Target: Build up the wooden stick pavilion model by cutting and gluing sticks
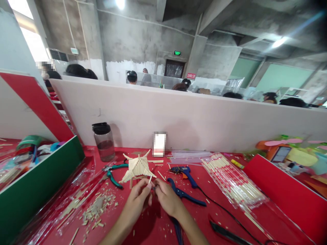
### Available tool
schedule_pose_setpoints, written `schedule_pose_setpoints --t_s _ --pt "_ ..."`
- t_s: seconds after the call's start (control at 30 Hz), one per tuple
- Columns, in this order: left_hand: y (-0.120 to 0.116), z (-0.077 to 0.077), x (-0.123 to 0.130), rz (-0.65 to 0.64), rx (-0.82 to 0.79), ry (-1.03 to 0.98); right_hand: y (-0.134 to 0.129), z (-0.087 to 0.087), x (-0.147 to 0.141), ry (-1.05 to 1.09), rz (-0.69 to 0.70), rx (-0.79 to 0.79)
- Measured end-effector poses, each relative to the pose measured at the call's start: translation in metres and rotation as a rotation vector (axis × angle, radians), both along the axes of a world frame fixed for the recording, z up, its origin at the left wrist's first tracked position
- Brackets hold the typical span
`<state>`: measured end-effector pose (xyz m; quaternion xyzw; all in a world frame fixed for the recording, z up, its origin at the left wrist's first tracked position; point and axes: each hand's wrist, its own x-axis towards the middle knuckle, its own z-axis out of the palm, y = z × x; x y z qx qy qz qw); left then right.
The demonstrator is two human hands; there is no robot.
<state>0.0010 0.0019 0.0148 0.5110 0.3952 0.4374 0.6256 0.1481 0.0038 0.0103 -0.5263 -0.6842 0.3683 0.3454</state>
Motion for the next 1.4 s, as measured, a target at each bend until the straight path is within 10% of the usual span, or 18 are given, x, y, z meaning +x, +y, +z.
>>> schedule_pose_setpoints --t_s 0.4,1.07,1.4 --pt "-0.011 -0.004 0.003 -0.032 -0.05 0.014 0.005 -0.007 -0.014 1.024 -0.198 -0.709" --pt "-0.054 -0.013 -0.019 0.097 0.044 0.016 -0.03 -0.03 -0.053 1.162 -0.397 -0.319" --pt "-0.057 -0.02 -0.028 0.092 0.156 0.095 -0.049 -0.031 -0.036 0.711 -0.267 0.059"
